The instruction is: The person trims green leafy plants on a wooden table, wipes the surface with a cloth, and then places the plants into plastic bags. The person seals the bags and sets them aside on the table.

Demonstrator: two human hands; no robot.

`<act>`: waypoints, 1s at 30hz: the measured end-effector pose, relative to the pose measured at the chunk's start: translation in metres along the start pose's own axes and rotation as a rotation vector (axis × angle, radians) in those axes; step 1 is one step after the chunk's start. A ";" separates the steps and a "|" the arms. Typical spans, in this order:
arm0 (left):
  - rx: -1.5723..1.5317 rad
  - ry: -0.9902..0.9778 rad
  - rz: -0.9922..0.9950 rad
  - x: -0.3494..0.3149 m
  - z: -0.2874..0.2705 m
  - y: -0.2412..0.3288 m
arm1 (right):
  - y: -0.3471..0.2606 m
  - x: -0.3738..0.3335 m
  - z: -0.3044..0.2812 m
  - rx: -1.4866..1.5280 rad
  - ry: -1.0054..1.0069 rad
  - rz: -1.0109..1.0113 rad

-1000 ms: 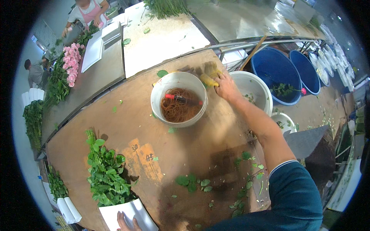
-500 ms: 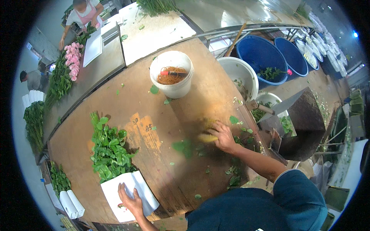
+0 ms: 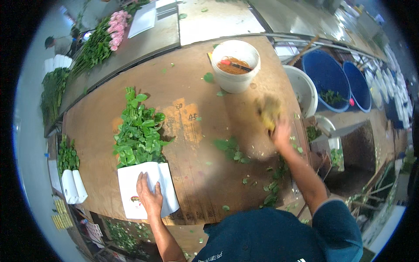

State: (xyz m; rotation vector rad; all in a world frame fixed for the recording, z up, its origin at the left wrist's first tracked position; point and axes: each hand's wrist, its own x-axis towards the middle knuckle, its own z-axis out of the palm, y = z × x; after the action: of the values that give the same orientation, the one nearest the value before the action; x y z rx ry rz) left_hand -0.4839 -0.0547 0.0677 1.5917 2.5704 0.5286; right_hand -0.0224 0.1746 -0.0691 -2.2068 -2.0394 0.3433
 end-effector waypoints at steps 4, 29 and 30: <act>-0.287 0.064 -0.034 0.023 0.003 0.046 | -0.023 -0.087 0.001 0.394 -0.043 -0.499; -0.513 -0.314 0.882 0.530 0.373 0.301 | -0.033 -0.034 0.045 0.173 0.164 -0.210; -0.407 -0.421 0.867 0.538 0.382 0.303 | -0.034 -0.033 0.045 0.141 0.174 -0.217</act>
State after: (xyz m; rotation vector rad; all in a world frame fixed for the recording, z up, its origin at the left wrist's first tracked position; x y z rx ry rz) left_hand -0.3808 0.6372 -0.1287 2.2650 1.2934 0.6128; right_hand -0.0691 0.1416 -0.1018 -1.8442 -2.0652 0.2537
